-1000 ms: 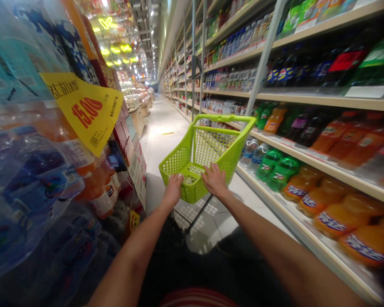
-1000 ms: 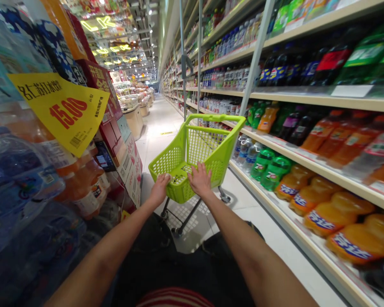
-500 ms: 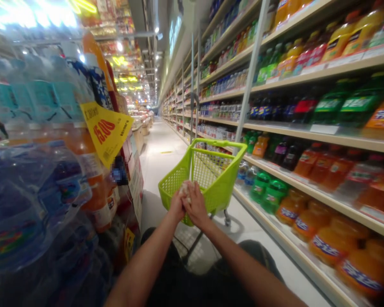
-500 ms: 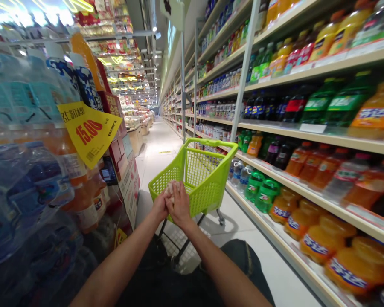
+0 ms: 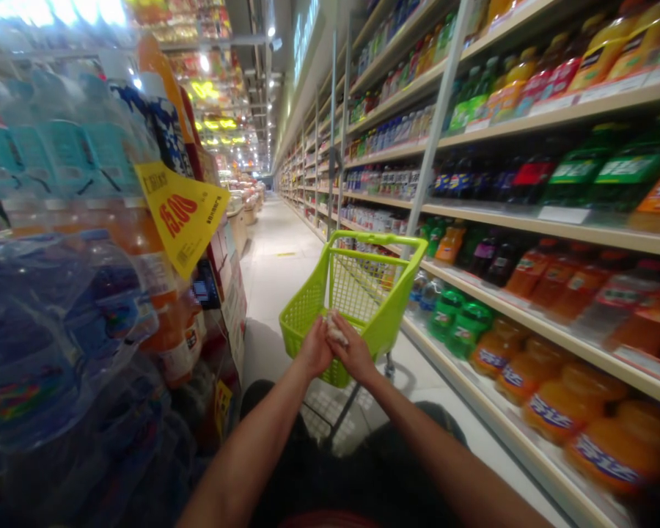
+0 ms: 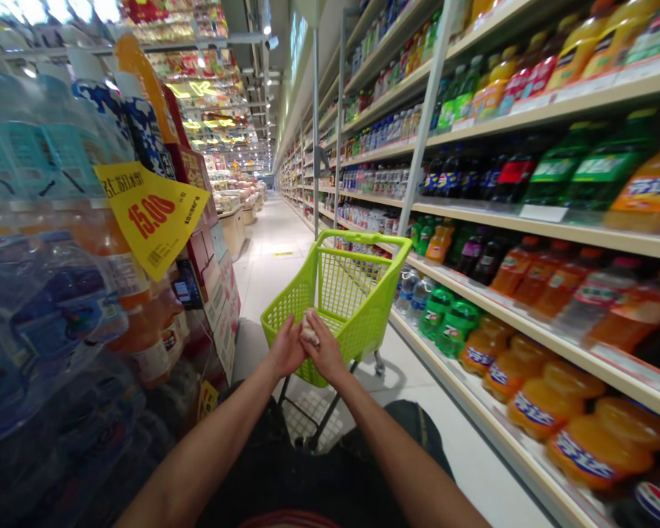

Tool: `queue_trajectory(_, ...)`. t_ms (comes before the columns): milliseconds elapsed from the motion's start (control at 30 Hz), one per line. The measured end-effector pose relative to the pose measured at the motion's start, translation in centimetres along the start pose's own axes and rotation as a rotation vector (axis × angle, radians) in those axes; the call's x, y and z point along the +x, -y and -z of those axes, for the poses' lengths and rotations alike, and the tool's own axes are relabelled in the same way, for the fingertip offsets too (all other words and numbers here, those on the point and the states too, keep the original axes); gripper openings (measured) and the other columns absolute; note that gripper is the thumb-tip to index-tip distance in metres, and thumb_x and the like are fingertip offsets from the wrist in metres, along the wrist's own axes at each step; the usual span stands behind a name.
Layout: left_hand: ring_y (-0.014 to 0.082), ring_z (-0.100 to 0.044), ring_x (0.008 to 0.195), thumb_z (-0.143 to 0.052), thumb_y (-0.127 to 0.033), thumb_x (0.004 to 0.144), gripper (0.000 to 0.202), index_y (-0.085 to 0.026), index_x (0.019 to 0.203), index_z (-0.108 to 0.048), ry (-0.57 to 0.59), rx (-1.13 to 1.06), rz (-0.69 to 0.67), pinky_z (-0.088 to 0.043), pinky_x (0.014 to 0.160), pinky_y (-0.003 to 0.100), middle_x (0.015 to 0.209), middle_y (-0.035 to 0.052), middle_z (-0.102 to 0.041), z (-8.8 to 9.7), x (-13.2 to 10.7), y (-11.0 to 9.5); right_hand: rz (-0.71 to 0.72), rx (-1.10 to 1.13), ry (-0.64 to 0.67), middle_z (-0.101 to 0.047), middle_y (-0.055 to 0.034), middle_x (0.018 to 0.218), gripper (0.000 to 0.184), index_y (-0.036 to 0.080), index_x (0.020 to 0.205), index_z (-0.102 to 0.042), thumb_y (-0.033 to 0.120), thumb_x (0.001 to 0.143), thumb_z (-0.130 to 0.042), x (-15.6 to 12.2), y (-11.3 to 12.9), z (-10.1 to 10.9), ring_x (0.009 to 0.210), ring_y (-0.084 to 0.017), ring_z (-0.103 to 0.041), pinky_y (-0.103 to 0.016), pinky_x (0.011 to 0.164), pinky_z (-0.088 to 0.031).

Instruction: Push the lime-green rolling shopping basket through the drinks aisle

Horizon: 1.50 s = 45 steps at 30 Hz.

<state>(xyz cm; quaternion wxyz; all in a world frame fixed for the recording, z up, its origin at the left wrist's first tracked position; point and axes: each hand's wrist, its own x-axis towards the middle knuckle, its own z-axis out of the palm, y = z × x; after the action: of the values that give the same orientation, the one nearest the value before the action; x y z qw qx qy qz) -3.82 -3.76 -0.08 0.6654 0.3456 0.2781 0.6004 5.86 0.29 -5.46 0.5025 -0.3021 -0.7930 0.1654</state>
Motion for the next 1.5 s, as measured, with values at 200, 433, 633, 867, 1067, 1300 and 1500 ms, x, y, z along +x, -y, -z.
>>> queue_trajectory(200, 0.0252, -0.027, 0.133, -0.050, -0.033, 0.080, 0.048, -0.021, 0.127, -0.045, -0.112, 1.307, -0.173, -0.013, 0.110, 0.049, 0.141, 0.0069, -0.040, 2.9, -0.8, 2.4, -0.050, -0.246, -0.092, -0.045, -0.0117, 0.135, 0.050, 0.014, 0.120, -0.054, 0.007, 0.072, -0.042, -0.5, -3.6, 4.4, 0.128, -0.020, -0.036, -0.043, 0.107, -0.030)
queue_trajectory(433, 0.0247, -0.032, 0.129, -0.042, -0.040, 0.086, 0.039, -0.025, 0.122, -0.048, -0.034, 2.104, -0.278, -0.011, 0.106, 0.058, 0.133, 0.0073, -0.049, 6.7, -0.5, 2.2, -0.170, -0.377, 0.063, -0.040, -0.0130, 0.138, 0.052, 0.013, 0.117, -0.056, 0.002, 0.067, -0.045, -2.5, -7.6, 7.0, 0.129, -0.024, -0.034, -0.044, 0.106, -0.032)
queue_trajectory(633, 0.0229, -0.057, 0.100, -0.037, -0.046, 0.088, 0.038, -0.020, 0.090, -0.064, -0.001, 2.269, -0.197, -0.017, 0.104, 0.055, 0.095, 0.0068, -0.067, 6.8, 1.3, 0.0, -0.128, -0.373, 0.176, -0.040, -0.0130, 0.138, 0.054, 0.014, 0.118, -0.056, 0.000, 0.067, -0.044, -1.4, -8.5, 6.6, 0.131, -0.024, -0.032, -0.046, 0.109, -0.027)
queue_trajectory(867, 0.0227, -0.058, 0.098, -0.041, -0.050, 0.085, 0.040, -0.020, 0.090, -0.066, -0.029, 2.248, -0.119, -0.021, 0.104, 0.048, 0.094, 0.0081, -0.068, 5.3, 1.9, 1.3, -0.055, -0.358, 0.247, -0.039, -0.0097, 0.139, 0.057, 0.018, 0.121, -0.053, 0.000, 0.068, -0.042, -0.3, -10.0, 8.4, 0.131, -0.022, -0.031, -0.044, 0.107, -0.030)
queue_trajectory(1067, 0.0270, -0.038, 0.126, -0.038, -0.039, 0.087, 0.040, -0.019, 0.118, -0.053, -0.163, 2.234, -0.071, -0.025, 0.102, 0.052, 0.130, 0.0130, -0.051, 6.8, 1.7, 0.6, -0.053, -0.397, 0.247, -0.043, -0.0133, 0.136, 0.051, 0.015, 0.117, -0.057, 0.002, 0.070, -0.043, 2.1, -11.6, 8.1, 0.129, -0.024, -0.035, -0.046, 0.106, -0.030)
queue_trajectory(1300, 0.0255, -0.010, 0.138, -0.037, -0.019, 0.080, 0.063, -0.012, 0.140, -0.021, -0.108, 2.185, 0.011, -0.011, 0.109, 0.051, 0.150, 0.0119, -0.017, 8.5, 0.7, 0.2, -0.117, -0.435, 0.129, -0.040, -0.0124, 0.138, 0.060, 0.015, 0.125, -0.050, -0.002, 0.067, -0.045, 1.1, -9.2, 5.1, 0.129, -0.024, -0.033, -0.048, 0.108, -0.025)
queue_trajectory(1500, 0.0269, -0.010, 0.138, -0.039, -0.016, 0.077, 0.066, -0.008, 0.139, -0.021, -0.098, 2.167, 0.015, -0.014, 0.109, 0.049, 0.149, 0.0143, -0.018, 7.7, 0.8, 0.6, -0.225, -0.564, 0.138, -0.037, -0.0155, 0.140, 0.055, 0.011, 0.122, -0.052, -0.006, 0.071, -0.038, -1.2, -5.5, 1.0, 0.133, -0.027, -0.024, -0.051, 0.107, -0.023)
